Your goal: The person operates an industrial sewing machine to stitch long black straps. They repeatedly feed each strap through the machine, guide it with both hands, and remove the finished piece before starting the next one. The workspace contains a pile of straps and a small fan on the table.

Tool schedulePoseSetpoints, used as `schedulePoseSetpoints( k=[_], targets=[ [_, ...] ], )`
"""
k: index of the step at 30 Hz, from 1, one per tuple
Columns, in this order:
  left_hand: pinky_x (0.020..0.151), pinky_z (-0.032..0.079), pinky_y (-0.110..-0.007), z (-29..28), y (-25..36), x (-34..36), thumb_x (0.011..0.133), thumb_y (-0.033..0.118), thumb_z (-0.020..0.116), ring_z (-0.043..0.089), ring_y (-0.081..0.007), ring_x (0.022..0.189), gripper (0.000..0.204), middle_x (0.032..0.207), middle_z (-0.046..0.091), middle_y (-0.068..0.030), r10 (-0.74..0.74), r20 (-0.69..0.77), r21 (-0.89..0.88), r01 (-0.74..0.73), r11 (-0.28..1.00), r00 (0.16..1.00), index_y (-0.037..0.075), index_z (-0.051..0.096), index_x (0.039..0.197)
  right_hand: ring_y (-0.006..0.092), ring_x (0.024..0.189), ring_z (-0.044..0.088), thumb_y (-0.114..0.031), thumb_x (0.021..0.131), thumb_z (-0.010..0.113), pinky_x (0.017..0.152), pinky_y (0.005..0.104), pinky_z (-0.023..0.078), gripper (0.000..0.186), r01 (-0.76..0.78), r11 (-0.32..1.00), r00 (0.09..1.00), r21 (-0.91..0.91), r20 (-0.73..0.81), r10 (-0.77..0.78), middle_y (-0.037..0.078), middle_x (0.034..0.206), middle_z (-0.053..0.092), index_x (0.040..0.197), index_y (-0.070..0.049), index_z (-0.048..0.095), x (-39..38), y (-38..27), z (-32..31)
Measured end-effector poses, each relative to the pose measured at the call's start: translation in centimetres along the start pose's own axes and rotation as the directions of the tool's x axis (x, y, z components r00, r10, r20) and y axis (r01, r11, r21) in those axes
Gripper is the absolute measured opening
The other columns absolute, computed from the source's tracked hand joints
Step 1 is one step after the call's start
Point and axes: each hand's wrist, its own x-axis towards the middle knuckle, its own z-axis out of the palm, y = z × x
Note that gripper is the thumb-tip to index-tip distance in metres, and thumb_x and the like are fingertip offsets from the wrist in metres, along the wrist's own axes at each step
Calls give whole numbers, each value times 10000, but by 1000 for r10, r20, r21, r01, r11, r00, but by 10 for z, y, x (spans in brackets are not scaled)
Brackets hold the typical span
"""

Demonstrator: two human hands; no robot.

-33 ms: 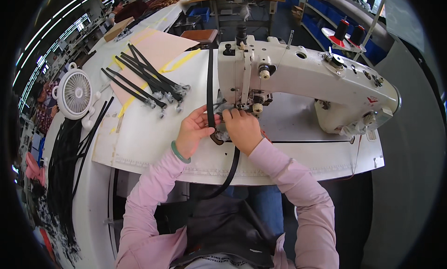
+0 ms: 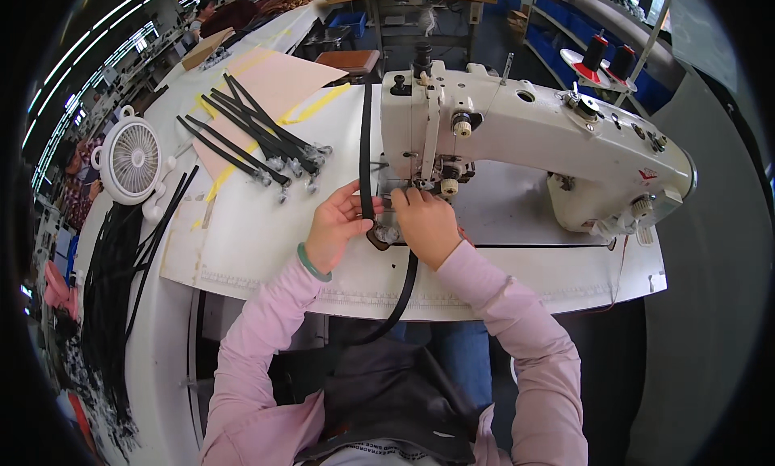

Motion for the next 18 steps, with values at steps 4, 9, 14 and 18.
schedulePoseSetpoints(
  k=[4, 9, 14, 18],
  targets=[
    [845, 457, -282, 4, 6, -3, 691, -141, 526, 557, -203, 1006, 674, 1112, 552, -145, 34, 4, 4, -34, 999, 999, 1, 318, 1316, 257, 658, 603, -120, 706, 651, 559, 346, 495, 307, -14, 941, 988, 338, 148, -39, 63, 958, 556, 1000, -104, 563, -23, 3, -34],
    [858, 448, -286, 3, 6, -3, 682, -145, 521, 538, -210, 1048, 701, 1139, 542, -148, 54, 7, -19, -54, 998, 999, 6, 300, 1330, 254, 759, 608, -57, 588, 695, 623, 331, 506, 393, 241, 826, 897, 509, 208, -390, 58, 1042, 564, 964, -87, 586, -53, 21, -40],
    [857, 444, -282, -5, 6, -4, 696, -148, 513, 528, -207, 1066, 692, 1158, 532, -155, 62, -8, -100, -63, 993, 998, 7, 291, 1333, 240, 803, 598, -26, 561, 691, 642, 332, 502, 422, 282, 850, 930, 445, 89, -356, 63, 1039, 582, 966, -68, 579, -55, 15, -39],
    [874, 428, -266, -21, 9, -6, 724, -151, 486, 504, -210, 1097, 638, 1171, 521, -166, 81, -72, -279, -98, 955, 994, 3, 307, 1317, 235, 788, 596, -6, 592, 676, 632, 329, 500, 373, 209, 866, 945, 454, 133, -298, 63, 1050, 585, 951, -57, 586, -51, 10, -42]
  ],
)
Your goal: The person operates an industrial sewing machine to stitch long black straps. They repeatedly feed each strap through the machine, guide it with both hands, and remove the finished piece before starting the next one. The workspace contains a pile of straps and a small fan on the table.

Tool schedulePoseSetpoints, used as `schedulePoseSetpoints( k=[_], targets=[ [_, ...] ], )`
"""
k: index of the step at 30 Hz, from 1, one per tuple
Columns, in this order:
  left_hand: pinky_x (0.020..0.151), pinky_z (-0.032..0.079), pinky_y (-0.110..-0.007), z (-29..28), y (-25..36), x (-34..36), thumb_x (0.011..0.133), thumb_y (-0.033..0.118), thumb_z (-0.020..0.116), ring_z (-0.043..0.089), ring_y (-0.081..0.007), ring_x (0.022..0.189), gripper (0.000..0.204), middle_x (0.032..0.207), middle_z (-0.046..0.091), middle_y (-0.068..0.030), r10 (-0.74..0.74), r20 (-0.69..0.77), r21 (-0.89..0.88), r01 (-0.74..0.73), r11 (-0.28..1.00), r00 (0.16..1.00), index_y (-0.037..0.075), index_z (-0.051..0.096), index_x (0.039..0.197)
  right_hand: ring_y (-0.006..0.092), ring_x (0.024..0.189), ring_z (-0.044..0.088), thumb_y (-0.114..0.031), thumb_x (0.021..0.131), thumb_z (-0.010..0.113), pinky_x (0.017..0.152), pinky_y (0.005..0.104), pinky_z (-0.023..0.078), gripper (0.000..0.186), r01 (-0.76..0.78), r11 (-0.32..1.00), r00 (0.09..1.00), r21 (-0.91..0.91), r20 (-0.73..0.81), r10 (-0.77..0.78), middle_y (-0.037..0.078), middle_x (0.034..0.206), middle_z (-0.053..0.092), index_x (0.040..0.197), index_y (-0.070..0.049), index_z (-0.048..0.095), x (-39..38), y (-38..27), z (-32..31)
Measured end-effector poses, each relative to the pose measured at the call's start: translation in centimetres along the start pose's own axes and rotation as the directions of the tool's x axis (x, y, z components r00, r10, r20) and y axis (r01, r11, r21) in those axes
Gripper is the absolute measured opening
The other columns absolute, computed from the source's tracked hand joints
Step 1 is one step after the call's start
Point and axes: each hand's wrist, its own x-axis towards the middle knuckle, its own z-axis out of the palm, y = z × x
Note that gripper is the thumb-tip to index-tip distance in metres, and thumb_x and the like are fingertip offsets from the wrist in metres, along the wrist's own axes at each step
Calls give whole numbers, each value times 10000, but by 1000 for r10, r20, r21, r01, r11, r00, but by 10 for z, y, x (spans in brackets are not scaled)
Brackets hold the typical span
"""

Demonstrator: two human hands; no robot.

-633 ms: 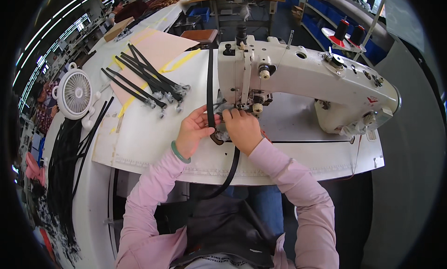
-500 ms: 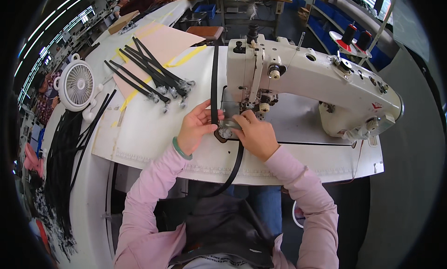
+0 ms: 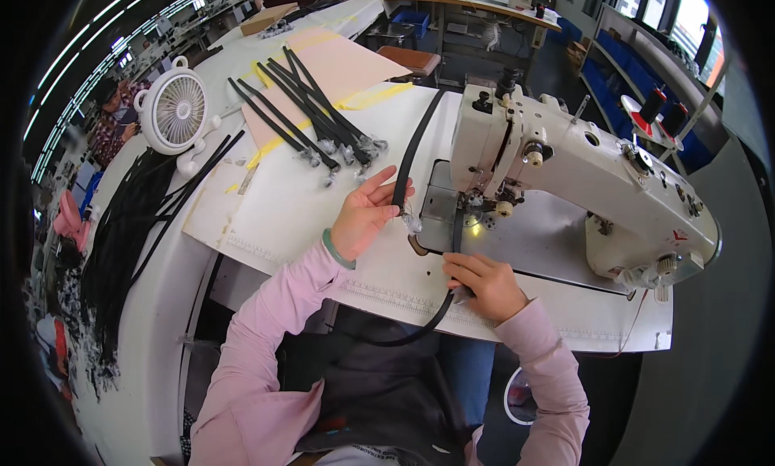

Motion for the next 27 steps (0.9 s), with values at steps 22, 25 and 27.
schedulePoseSetpoints(
  k=[22, 25, 27],
  targets=[
    [962, 359, -346, -251, 358, -343, 801, 326, 520, 464, -262, 1133, 565, 1287, 422, -171, 275, -434, 869, -317, 381, -858, -4, 398, 1243, 259, 772, 595, 10, 579, 678, 616, 340, 504, 356, -8, 999, 998, -43, -63, 5, 71, 1008, 596, 917, -53, 586, -4, -5, 1],
    [932, 391, -360, -275, 358, -373, 829, 252, 499, 450, -250, 1149, 501, 1263, 431, -182, 610, -510, 844, -214, 493, -606, -12, 382, 1239, 255, 776, 594, 15, 577, 675, 621, 342, 504, 355, 29, 999, 998, 24, -53, -27, 78, 1007, 596, 915, -50, 588, 0, -3, 6],
    [944, 378, -340, -246, 295, -264, 860, 177, 463, 441, -247, 1157, 475, 1256, 429, -180, 753, -644, 702, -495, 512, -135, -28, 333, 1268, 249, 784, 592, -12, 601, 678, 634, 343, 503, 319, 29, 999, 998, -31, -49, -31, 75, 979, 598, 905, -41, 585, -5, 1, 2]
  ],
)
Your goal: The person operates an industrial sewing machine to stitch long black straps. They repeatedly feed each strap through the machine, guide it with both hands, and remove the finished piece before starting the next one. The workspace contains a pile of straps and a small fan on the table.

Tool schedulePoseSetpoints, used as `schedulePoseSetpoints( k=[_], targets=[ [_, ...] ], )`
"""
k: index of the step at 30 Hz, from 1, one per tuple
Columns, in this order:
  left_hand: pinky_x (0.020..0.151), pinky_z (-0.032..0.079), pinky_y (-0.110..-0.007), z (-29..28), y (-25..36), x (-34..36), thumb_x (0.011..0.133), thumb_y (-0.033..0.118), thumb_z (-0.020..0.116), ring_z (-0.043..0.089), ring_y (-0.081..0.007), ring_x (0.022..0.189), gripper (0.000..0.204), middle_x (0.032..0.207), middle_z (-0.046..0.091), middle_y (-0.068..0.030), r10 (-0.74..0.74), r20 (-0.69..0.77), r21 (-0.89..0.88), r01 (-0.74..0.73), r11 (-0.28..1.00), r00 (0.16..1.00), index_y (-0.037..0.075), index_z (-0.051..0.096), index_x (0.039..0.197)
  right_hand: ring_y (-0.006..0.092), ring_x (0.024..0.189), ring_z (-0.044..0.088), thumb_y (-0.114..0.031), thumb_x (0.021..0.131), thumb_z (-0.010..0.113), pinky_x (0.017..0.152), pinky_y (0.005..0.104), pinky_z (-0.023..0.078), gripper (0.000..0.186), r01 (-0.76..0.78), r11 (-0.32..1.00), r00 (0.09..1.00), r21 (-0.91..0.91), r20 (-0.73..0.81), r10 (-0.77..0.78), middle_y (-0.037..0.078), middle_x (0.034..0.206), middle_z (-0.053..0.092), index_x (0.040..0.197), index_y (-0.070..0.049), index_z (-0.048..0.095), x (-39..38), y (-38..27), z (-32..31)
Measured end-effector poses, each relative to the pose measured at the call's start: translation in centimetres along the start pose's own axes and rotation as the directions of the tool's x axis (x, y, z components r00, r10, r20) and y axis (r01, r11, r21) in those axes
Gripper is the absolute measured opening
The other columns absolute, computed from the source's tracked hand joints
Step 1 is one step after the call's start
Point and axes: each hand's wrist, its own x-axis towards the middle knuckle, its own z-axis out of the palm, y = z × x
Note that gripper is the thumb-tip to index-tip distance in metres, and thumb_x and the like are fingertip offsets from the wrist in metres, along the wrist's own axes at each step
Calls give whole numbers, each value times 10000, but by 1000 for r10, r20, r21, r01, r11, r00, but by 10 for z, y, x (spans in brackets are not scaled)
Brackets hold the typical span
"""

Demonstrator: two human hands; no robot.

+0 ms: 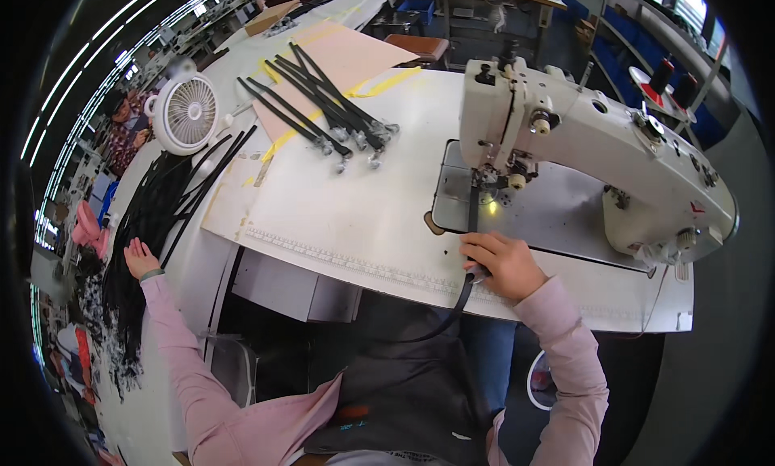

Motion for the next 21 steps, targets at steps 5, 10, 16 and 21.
schedulePoseSetpoints(
  k=[5, 10, 16, 21],
  targets=[
    [889, 397, -280, 119, -33, -246, 873, 65, 472, 542, -169, 1003, 251, 1053, 592, -109, -351, 897, 407, -192, 893, 268, -43, 551, 1085, 247, 793, 598, -106, 694, 669, 627, 333, 505, 230, 65, 997, 998, 37, 4, -66, 76, 973, 592, 895, -40, 581, -4, 7, 3],
    [857, 428, -347, 156, -75, -406, 753, 58, 594, 529, -268, 1015, 240, 1072, 584, -108, -42, 818, -260, -434, 862, -574, 31, 618, 991, 247, 808, 603, -121, 706, 662, 630, 332, 507, 222, 91, 994, 996, 55, 2, -92, 79, 973, 592, 897, -42, 582, -4, 5, 0],
    [828, 440, -359, 186, -111, -471, 740, 49, 585, 537, -274, 967, 227, 998, 591, -110, 41, 832, -369, -497, 785, -553, 19, 618, 962, 240, 801, 604, -122, 701, 660, 634, 329, 505, 225, 91, 994, 996, 59, 3, -91, 73, 974, 591, 897, -48, 577, -5, 4, 2],
    [823, 438, -356, 191, -126, -473, 749, 83, 598, 535, -265, 953, 234, 979, 591, -103, 83, 858, -365, -487, 794, -507, 28, 619, 976, 224, 783, 599, -116, 682, 665, 623, 323, 502, 218, 117, 992, 993, 48, -1, -117, 56, 948, 588, 869, -59, 568, -5, 6, 3]
  ],
)
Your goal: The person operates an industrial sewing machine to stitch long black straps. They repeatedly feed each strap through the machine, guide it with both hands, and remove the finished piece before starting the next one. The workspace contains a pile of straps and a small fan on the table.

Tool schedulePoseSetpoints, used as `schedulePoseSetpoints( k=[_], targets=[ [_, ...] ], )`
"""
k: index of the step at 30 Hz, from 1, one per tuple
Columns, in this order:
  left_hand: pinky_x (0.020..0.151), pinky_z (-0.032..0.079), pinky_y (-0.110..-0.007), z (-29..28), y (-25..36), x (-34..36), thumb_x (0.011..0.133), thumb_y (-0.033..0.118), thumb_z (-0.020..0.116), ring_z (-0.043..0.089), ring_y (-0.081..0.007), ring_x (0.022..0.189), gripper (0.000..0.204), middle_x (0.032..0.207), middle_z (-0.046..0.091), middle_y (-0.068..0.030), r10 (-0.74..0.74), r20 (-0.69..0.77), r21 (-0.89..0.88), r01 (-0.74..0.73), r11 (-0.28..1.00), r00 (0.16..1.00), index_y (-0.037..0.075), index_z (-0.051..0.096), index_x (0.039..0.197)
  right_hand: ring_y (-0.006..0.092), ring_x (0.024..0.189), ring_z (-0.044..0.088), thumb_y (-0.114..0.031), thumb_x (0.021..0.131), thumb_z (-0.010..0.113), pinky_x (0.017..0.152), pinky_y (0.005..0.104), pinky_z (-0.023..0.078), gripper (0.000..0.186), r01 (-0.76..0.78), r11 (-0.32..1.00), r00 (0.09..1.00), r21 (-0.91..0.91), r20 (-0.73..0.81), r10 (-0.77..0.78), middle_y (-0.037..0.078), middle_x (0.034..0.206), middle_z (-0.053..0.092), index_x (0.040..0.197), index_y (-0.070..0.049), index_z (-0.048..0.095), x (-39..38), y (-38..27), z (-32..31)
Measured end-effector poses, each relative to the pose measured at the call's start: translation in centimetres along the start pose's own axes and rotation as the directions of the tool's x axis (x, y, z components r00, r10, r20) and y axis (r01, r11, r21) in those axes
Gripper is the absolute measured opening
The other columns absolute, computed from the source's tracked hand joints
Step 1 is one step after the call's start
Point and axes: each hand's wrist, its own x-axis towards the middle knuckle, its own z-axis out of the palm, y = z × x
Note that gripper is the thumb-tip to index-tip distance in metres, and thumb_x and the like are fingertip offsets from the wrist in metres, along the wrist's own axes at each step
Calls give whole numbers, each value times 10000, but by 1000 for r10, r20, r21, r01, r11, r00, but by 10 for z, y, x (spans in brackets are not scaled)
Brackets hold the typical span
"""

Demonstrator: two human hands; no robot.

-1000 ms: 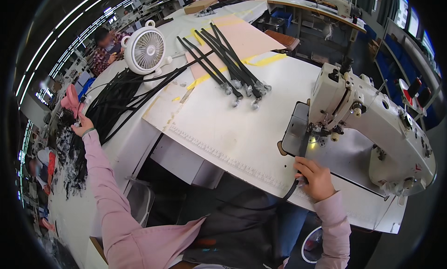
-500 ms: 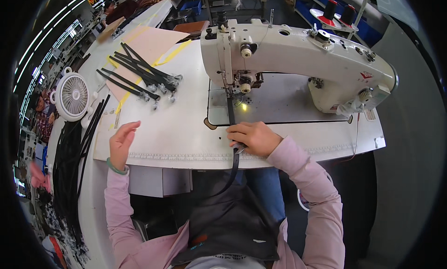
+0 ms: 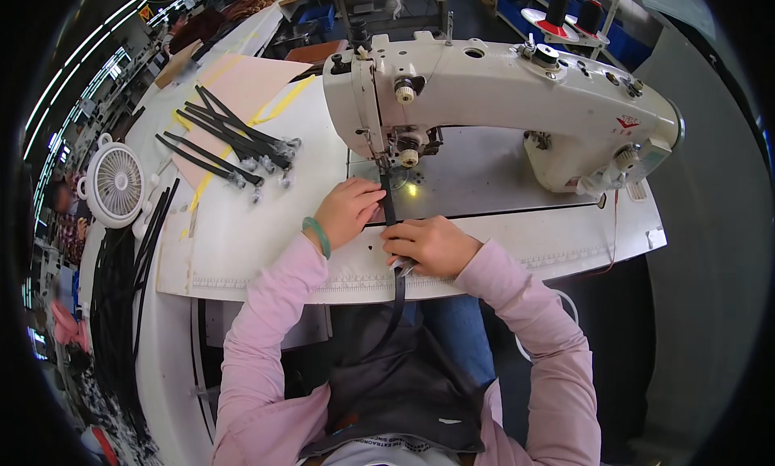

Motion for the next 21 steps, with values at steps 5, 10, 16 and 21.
schedulePoseSetpoints(
  k=[5, 10, 16, 21],
  targets=[
    [839, 428, -361, 3, -4, -3, 745, 180, 652, 520, -276, 966, 309, 1038, 571, -103, -6, -1, -59, 6, 998, 1000, 41, 612, 1018, 212, 765, 598, -125, 672, 674, 607, 314, 499, 218, 11, 1000, 1000, -13, -8, -11, 46, 924, 583, 853, -63, 569, -1, 1, 1],
    [855, 414, -366, 2, -1, -3, 731, 225, 668, 498, -284, 999, 378, 1087, 543, -112, -23, 41, -41, 25, 999, 999, 49, 594, 1057, 204, 741, 597, -143, 677, 679, 595, 311, 495, 198, 21, 1000, 999, -8, -25, -21, 47, 920, 580, 820, -63, 568, 0, 0, 1],
    [861, 406, -366, 2, 0, -3, 737, 236, 663, 488, -286, 1008, 394, 1098, 529, -114, -28, 54, -19, 29, 999, 998, 54, 583, 1077, 201, 732, 594, -150, 682, 679, 588, 315, 491, 192, 23, 1000, 1000, -3, -19, -23, 47, 919, 580, 813, -64, 567, 1, -1, -1],
    [864, 402, -367, 2, 0, -4, 737, 234, 664, 483, -288, 1011, 402, 1102, 521, -117, -31, 63, -20, 33, 999, 998, 66, 576, 1092, 202, 732, 593, -152, 680, 682, 589, 315, 490, 197, 15, 1000, 1000, 0, -5, -15, 46, 922, 579, 814, -64, 568, 1, -1, -1]
  ],
)
